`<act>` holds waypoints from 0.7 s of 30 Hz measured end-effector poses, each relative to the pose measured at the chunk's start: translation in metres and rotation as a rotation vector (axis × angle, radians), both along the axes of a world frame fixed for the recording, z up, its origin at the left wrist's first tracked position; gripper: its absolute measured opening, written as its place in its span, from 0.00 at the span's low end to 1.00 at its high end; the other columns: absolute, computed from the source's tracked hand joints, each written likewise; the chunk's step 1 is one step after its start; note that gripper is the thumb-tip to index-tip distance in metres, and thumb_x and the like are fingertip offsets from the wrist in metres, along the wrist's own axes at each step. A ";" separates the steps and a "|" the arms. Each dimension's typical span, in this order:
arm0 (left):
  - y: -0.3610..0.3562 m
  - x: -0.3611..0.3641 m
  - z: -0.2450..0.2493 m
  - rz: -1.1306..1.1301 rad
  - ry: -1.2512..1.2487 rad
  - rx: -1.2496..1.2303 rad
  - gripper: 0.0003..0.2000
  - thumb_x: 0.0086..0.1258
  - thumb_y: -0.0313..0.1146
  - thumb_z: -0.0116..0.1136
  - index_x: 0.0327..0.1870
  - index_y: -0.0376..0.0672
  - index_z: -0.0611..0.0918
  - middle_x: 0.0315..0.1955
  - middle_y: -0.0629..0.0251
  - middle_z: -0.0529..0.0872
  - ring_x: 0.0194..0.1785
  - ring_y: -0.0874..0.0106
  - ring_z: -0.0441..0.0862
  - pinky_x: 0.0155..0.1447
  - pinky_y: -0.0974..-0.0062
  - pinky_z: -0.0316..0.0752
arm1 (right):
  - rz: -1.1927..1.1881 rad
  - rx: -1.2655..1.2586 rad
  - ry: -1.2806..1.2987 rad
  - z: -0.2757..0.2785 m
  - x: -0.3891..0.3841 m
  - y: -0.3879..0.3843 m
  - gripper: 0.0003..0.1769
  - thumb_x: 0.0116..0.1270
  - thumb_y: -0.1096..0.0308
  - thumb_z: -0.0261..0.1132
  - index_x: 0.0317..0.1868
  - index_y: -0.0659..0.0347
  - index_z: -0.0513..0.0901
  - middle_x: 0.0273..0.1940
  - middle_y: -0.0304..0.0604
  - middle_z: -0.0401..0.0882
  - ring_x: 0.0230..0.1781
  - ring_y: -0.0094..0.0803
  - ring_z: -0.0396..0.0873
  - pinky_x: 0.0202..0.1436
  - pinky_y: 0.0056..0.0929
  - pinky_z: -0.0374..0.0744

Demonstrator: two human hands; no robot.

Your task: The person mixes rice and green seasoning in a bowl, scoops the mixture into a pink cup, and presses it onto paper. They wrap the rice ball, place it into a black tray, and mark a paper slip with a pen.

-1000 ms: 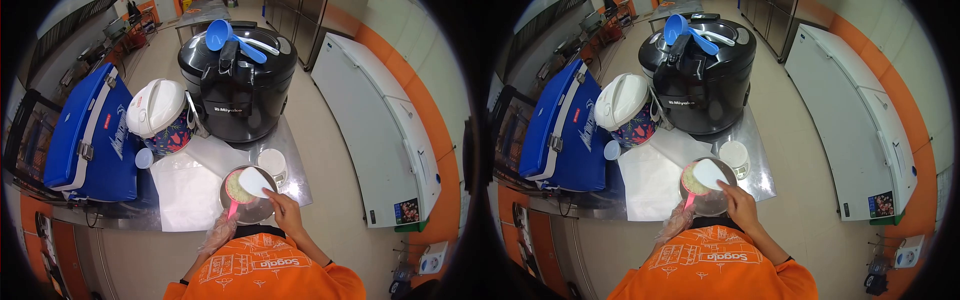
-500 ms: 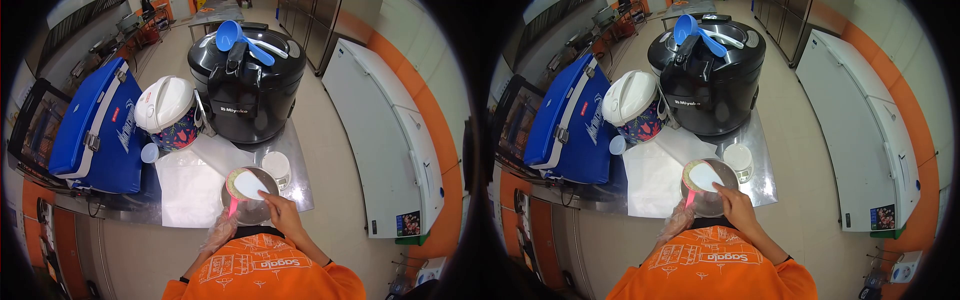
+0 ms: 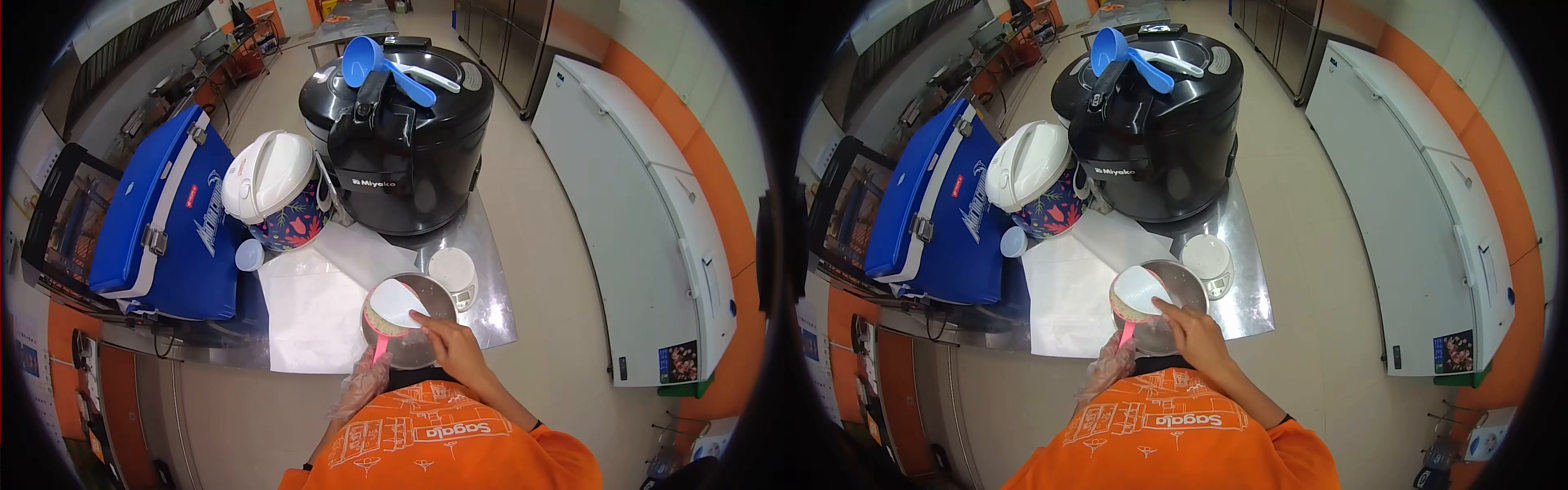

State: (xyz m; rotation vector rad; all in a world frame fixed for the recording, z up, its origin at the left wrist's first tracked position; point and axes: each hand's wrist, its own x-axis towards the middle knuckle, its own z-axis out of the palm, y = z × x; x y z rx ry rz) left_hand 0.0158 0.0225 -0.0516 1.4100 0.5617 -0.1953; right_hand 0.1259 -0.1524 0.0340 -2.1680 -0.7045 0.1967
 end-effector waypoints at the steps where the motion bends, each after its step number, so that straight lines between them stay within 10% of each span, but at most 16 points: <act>1: -0.002 0.001 0.030 0.025 0.019 -0.129 0.18 0.75 0.44 0.53 0.56 0.43 0.72 0.18 0.77 0.68 0.17 0.84 0.61 0.20 0.82 0.57 | 0.045 0.200 0.057 -0.001 0.006 -0.007 0.19 0.70 0.69 0.57 0.61 0.50 0.79 0.38 0.54 0.82 0.36 0.47 0.83 0.40 0.34 0.79; 4: 0.004 -0.007 0.055 0.114 0.081 -0.242 0.18 0.74 0.45 0.54 0.56 0.44 0.71 0.17 0.78 0.66 0.15 0.84 0.59 0.17 0.83 0.55 | -0.117 0.288 0.033 0.000 0.021 -0.035 0.20 0.72 0.69 0.56 0.63 0.53 0.76 0.38 0.54 0.83 0.37 0.49 0.84 0.40 0.34 0.79; 9: 0.018 -0.015 0.046 0.309 0.092 -0.244 0.10 0.73 0.41 0.55 0.44 0.47 0.71 0.14 0.77 0.64 0.11 0.84 0.57 0.12 0.84 0.51 | -0.101 -0.454 0.093 -0.027 0.012 -0.041 0.25 0.66 0.53 0.63 0.58 0.58 0.73 0.29 0.55 0.82 0.31 0.50 0.84 0.32 0.43 0.79; 13: 0.013 -0.016 0.051 0.411 0.011 -0.332 0.09 0.72 0.39 0.55 0.41 0.46 0.71 0.13 0.76 0.65 0.08 0.83 0.57 0.11 0.84 0.49 | -0.308 -0.134 -0.434 -0.037 0.026 -0.043 0.21 0.67 0.58 0.64 0.54 0.61 0.75 0.27 0.47 0.81 0.24 0.46 0.80 0.30 0.39 0.78; 21: 0.002 -0.021 0.053 0.502 -0.010 -0.327 0.08 0.73 0.38 0.52 0.41 0.45 0.71 0.12 0.75 0.65 0.06 0.82 0.56 0.08 0.83 0.47 | -0.235 0.005 0.530 -0.091 0.070 -0.066 0.17 0.66 0.60 0.66 0.46 0.65 0.79 0.32 0.47 0.85 0.28 0.29 0.83 0.28 0.27 0.80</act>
